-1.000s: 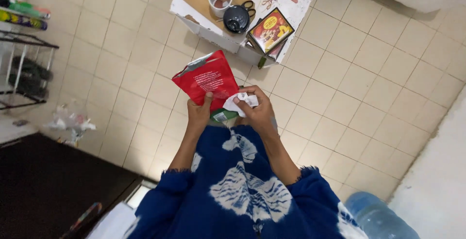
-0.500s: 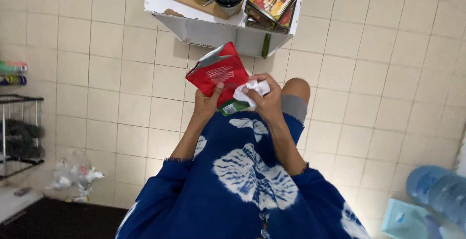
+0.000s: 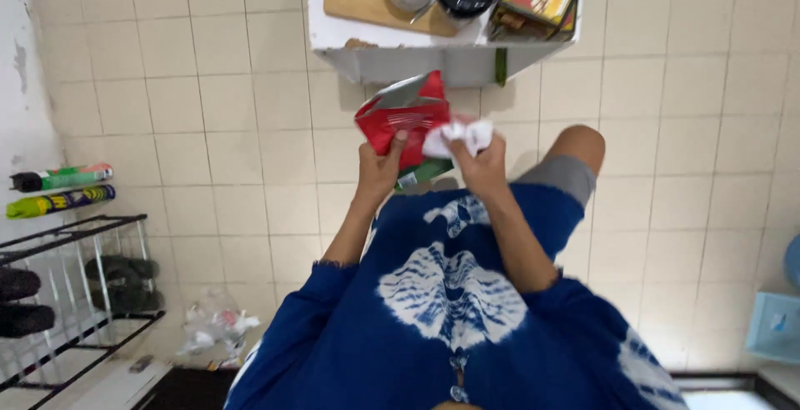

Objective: The person spreads a dark striped mat over a mattress, smooths it, and places a white pillow on top. Then the person wipes a red and green packet and a small box with a white tissue and places them into a wall-mounted cabinet.

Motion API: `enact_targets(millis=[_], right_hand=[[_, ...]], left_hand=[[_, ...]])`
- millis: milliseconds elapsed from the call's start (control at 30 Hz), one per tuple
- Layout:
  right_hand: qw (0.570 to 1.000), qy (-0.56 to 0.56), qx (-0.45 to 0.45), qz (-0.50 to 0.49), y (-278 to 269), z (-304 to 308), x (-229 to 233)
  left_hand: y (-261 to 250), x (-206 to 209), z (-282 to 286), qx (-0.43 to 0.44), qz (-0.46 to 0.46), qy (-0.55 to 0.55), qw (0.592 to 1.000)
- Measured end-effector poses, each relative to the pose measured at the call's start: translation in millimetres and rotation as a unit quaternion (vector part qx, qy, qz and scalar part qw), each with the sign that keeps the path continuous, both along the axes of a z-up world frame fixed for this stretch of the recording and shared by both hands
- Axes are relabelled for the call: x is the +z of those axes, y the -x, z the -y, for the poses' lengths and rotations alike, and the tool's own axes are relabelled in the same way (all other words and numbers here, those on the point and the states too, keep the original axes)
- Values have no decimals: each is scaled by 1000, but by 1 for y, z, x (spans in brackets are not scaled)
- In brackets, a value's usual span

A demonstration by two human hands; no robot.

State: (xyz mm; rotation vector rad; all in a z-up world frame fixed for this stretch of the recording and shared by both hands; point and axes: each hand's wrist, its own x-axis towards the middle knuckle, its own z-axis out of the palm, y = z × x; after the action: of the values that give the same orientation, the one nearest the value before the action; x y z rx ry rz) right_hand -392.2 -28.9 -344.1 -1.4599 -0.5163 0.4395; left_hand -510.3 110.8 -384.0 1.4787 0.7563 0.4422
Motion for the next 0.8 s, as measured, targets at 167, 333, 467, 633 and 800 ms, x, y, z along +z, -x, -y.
enact_targets(millis=[167, 333, 467, 633, 800], right_hand=[[999, 0, 35, 31, 13, -45, 54], [981, 59, -45, 179, 15, -20, -6], [928, 115, 170, 310, 52, -54, 16], [931, 93, 109, 336, 28, -102, -24], [924, 58, 172, 337, 39, -91, -48]], left_hand=[[18, 53, -16, 26, -9, 14, 1000], [28, 92, -25, 93, 49, 48, 993], [48, -12, -23, 35, 18, 45, 998], [61, -63, -5, 23, -42, 184, 982], [16, 63, -13, 106, -48, 268, 956]])
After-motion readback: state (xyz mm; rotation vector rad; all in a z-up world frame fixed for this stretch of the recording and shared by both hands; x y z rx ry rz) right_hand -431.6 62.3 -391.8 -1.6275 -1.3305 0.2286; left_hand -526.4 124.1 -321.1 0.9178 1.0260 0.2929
